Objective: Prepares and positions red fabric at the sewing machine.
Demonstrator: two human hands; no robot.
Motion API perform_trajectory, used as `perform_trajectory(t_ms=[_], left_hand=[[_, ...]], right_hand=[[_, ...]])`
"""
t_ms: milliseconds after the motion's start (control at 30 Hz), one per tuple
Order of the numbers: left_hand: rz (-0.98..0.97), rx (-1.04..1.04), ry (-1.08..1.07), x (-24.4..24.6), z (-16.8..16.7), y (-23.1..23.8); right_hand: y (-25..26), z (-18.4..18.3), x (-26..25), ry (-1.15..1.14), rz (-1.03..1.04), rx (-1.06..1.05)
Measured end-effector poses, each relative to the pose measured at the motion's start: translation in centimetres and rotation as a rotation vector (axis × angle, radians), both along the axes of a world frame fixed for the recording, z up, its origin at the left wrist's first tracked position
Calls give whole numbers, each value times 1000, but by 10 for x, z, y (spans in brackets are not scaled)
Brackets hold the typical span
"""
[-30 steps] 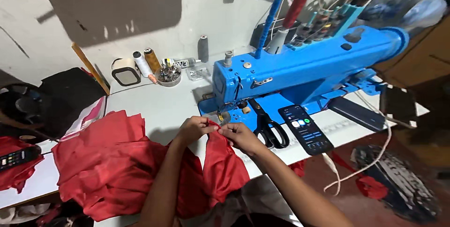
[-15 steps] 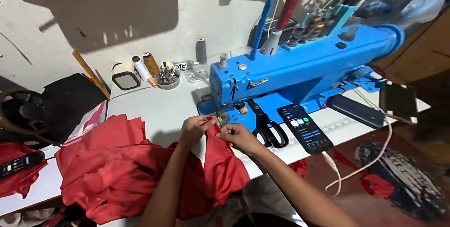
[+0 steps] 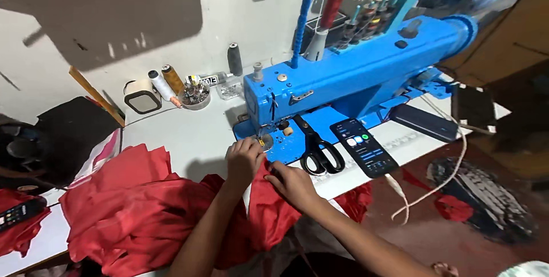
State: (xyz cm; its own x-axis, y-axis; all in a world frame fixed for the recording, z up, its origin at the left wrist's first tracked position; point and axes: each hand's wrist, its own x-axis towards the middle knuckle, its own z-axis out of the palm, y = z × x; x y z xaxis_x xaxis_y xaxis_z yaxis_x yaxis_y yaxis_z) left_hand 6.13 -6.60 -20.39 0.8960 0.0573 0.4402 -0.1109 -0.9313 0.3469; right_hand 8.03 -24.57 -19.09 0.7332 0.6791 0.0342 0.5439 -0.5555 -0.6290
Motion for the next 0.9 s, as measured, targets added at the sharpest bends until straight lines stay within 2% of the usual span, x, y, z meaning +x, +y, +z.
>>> perform_trajectory(t_ms=[100,233,267,333,467,667,767,833,900], left_hand=[[-20,114,29,-2,8,-12],[124,63,587,-19,47,-38],[167,50,641,-26,49,-46],[240,29,586,-41,38,-57],[286,120,292,-52,2,-59],[139,264,189,-45,-5,-36],[68,301,56,-47,-5,-40],[51,284,8,-51,-10,-48],[62,227,67,-57,-9,-55]], right_hand=[[-4,2,-4,-19,9,-39],[-14,21,6,158,119,-163],[-17,26,13,199,171,-186],[-24,33,25,185,207,-163],[-18,38,47,-37,178,-58],[9,19,71,-82,301,-105],[10,15,72,-90,288,-130],[8,14,71,-94,270,-148],[7,11,71,-108,256,-144]])
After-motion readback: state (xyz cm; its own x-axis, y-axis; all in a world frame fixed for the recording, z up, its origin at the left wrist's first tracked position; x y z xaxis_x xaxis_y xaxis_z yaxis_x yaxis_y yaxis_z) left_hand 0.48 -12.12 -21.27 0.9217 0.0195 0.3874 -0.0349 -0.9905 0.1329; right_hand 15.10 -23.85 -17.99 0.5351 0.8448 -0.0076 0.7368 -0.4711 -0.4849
